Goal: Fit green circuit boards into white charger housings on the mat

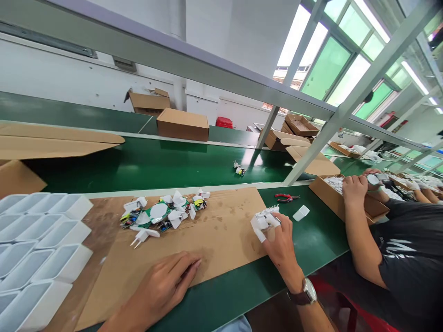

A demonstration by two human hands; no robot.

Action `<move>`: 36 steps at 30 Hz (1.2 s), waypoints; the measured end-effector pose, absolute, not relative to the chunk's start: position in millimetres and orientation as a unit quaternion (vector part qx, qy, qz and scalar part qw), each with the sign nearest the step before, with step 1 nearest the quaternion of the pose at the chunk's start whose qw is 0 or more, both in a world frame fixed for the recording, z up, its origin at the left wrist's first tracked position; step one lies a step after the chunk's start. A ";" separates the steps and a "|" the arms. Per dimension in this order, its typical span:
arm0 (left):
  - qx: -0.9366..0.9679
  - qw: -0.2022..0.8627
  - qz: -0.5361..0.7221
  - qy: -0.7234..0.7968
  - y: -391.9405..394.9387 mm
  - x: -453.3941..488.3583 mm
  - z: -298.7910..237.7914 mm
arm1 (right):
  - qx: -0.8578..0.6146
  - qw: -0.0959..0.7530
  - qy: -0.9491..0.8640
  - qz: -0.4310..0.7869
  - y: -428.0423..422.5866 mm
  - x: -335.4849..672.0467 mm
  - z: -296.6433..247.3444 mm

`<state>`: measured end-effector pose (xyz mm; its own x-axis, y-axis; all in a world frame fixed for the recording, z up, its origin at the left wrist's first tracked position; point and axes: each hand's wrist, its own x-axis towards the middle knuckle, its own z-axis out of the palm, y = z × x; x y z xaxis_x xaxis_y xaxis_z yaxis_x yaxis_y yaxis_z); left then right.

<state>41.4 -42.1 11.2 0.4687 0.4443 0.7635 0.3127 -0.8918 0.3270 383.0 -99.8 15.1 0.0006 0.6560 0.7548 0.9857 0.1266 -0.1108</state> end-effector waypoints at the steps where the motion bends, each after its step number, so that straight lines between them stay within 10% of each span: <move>1: 0.854 0.074 0.465 0.223 -42.6 42.3 13.3 | -0.605 0.352 -0.669 -0.251 -101.5 376.2 22.8; 18: 0.870 -0.035 0.398 0.290 -64.0 -4.8 60.0 | -0.426 0.221 -0.877 -0.041 68.8 274.6 -15.3; 36: 0.863 -0.050 0.370 0.341 -75.4 -41.9 70.7 | -0.410 0.392 -0.821 -0.062 42.5 270.5 36.6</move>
